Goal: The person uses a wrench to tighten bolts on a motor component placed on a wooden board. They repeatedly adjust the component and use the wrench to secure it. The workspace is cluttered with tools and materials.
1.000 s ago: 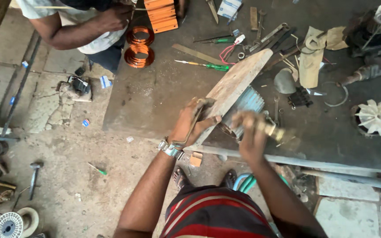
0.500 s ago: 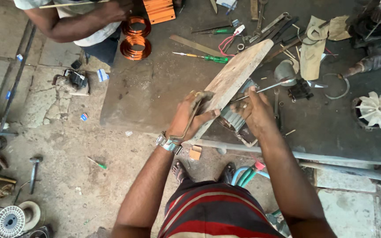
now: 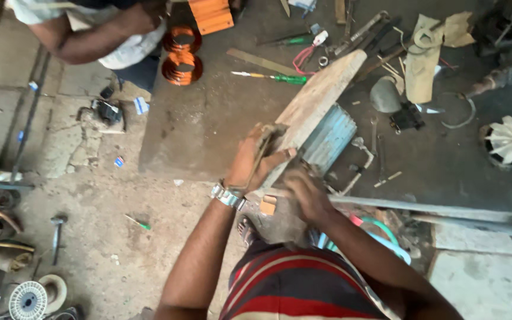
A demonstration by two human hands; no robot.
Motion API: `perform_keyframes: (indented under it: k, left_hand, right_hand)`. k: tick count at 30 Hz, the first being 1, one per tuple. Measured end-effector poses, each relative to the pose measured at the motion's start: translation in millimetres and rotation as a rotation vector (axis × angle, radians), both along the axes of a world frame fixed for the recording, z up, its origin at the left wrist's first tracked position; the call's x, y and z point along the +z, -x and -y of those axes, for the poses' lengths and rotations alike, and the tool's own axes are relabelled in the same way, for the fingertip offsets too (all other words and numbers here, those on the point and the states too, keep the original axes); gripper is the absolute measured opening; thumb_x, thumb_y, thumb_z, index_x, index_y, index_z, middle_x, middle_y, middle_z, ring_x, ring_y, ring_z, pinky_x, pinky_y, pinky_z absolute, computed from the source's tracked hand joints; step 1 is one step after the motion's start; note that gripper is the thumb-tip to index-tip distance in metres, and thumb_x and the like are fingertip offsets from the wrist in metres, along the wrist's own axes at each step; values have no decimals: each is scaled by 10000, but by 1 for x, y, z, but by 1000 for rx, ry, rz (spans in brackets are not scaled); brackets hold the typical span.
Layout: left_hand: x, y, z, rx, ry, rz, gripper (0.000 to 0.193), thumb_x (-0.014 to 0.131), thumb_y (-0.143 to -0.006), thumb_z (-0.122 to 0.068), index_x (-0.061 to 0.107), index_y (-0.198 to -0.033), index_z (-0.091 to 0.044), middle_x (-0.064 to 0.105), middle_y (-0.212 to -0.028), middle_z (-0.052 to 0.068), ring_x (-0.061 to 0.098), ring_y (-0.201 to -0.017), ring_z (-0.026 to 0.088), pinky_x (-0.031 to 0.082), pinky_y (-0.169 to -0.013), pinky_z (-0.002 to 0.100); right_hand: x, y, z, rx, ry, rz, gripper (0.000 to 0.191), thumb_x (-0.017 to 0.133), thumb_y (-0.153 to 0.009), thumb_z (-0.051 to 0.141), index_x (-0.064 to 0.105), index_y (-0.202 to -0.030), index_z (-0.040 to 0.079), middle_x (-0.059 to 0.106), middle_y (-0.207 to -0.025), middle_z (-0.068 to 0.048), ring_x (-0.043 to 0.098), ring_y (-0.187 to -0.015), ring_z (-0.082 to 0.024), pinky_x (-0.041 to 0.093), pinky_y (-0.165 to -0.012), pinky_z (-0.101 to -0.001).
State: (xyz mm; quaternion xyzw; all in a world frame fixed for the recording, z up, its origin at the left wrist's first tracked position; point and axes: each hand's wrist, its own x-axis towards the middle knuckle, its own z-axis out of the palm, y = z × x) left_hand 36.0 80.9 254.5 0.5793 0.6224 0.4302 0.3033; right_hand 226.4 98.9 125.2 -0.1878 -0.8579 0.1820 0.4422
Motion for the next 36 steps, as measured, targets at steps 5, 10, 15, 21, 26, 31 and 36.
perform_keyframes:
  k: [5,10,15,21,26,31,36]
  left_hand:
    - [-2,2,2,-18,-49,7,545,788,-840,-400,667,-1250,-62,676,-1062,135,676,-971,262,537,-848,384]
    - [-4,3,1,-33,-74,-18,533,785,-852,-388,667,-1251,-55,679,-1112,146,678,-1033,276,536,-894,392]
    - [-3,3,0,-20,-47,-10,556,782,-832,-402,664,-1248,-53,684,-1152,150,687,-1060,279,535,-913,391]
    - [-1,4,1,-34,-23,-13,549,771,-845,-400,654,-1253,-52,683,-1152,156,686,-1047,286,535,-912,394]
    - [3,3,0,-40,-77,-47,518,774,-866,-373,657,-1253,-49,686,-1115,162,677,-1034,303,526,-908,406]
    - [2,3,1,-42,-60,-24,516,778,-865,-361,647,-1250,-43,682,-1136,167,684,-1035,301,534,-906,399]
    - [3,1,2,-28,-53,-28,514,775,-860,-364,660,-1251,-50,688,-1150,164,696,-1034,295,539,-901,394]
  right_hand:
    - [22,-14,-30,159,624,-567,194,456,-1123,290,474,-1018,128,617,-941,-96,541,-802,-167,495,-735,-337]
    - [50,-16,-84,201,1234,-653,377,510,-1092,468,460,-1081,94,642,-955,-128,645,-796,-224,554,-716,-387]
    - [55,-11,-100,211,1422,-538,433,502,-1020,501,534,-1139,86,679,-984,-113,678,-818,-231,572,-741,-392]
    - [43,-1,-49,20,823,-297,416,472,-1070,486,540,-1046,76,672,-916,-109,692,-786,-224,579,-719,-402]
    - [33,-8,-8,89,-69,53,189,547,-1069,282,511,-1008,107,639,-1031,-123,655,-908,-245,569,-832,-400]
    - [47,-26,-40,140,672,-579,233,493,-1157,314,451,-1088,96,650,-1009,-136,581,-748,-153,535,-767,-324]
    - [60,-14,-80,161,1111,-741,280,473,-1134,382,454,-1084,107,664,-877,-151,626,-718,-204,508,-670,-322]
